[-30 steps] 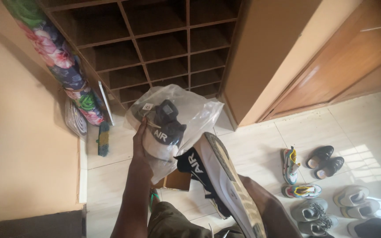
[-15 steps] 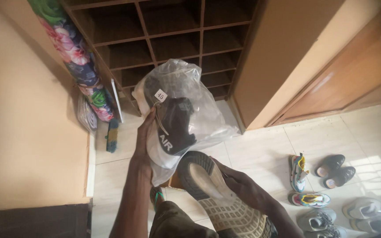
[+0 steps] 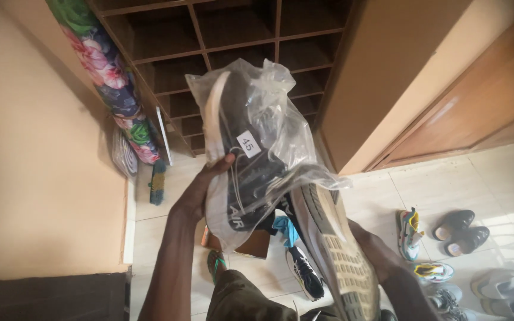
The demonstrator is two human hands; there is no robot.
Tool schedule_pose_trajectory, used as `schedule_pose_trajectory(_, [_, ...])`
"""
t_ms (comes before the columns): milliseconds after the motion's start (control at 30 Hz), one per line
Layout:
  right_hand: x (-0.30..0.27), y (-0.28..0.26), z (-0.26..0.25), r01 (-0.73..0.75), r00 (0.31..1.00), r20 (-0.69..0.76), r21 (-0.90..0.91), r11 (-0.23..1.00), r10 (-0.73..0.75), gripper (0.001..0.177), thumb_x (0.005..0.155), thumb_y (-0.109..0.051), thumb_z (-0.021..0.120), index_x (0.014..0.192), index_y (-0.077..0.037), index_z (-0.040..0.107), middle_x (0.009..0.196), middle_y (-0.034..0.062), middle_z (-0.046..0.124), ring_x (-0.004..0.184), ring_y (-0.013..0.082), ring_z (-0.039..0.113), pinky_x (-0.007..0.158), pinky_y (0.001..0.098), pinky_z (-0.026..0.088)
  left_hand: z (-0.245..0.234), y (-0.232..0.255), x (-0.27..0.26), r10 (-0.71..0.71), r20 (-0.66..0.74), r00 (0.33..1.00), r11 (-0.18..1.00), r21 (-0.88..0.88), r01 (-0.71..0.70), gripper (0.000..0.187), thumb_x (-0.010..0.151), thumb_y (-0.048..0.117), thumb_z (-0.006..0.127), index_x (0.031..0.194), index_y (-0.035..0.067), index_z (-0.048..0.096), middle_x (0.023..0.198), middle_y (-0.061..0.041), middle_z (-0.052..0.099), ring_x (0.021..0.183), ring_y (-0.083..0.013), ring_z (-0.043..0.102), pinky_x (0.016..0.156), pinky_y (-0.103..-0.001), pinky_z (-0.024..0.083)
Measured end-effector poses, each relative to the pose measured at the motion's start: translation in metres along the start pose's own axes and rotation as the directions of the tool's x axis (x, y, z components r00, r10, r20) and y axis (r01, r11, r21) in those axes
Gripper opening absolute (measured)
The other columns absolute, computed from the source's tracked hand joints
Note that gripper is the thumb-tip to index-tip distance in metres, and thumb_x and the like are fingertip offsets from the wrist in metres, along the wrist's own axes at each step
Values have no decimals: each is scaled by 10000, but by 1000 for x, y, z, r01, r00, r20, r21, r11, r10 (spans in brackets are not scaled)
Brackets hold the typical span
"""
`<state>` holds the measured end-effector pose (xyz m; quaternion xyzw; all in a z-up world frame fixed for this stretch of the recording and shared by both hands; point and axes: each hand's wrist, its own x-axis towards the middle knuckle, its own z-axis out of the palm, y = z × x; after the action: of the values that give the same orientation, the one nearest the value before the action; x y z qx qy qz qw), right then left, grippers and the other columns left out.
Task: Packing a pair of shoes into a box and cleaning another pair with a cloth.
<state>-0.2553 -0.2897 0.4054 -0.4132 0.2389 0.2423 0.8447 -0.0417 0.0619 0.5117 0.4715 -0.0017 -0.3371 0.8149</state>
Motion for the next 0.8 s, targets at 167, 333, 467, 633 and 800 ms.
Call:
schedule_pose_trajectory(167, [25,48,-14,-91,996,46,428,899,79,468,967,-380,572,1200,25,601,914,181,757,675,235,760,580,344,636,18,-17,0,11,81,997,1000,-24,-9,722,842,400,812,1397,16,557,1170,-96,721,999,-202,726,903,-353,613])
schedule_pose_trajectory(333, [27,61,44,84,995,-5,577,813,-100,370,1047,-328,490,1194,-10,608,892,156,743,669,185,754,580,306,645,18,-47,7,-78,-13,997,991,-111,76,732,801,461,778,1371,51,571,1143,-122,739,970,-242,743,876,-393,617])
schedule_pose_trajectory(467, [19,40,99,471,881,-191,422,775,-432,451,1038,-351,438,1233,16,612,884,138,737,636,186,746,525,320,636,43,-64,2,48,-83,995,972,-226,-66,712,825,482,739,1399,99,564,1211,-78,732,1078,-234,721,960,-373,578])
schedule_pose_trajectory(633, [15,26,87,485,874,-194,350,801,-444,439,1049,-368,429,1231,-17,618,893,112,733,663,197,740,542,344,637,32,-75,-4,119,-80,990,921,-364,-140,700,870,486,741,1410,80,559,1241,-86,706,1117,-240,677,992,-405,545])
schedule_pose_trajectory(800, [12,22,88,411,911,-159,408,815,-380,418,1013,-373,441,1180,-49,647,904,97,745,674,201,739,554,359,638,13,-89,6,-22,-19,1000,969,-247,17,727,858,536,745,1397,71,597,1201,-145,704,1054,-281,671,910,-434,550])
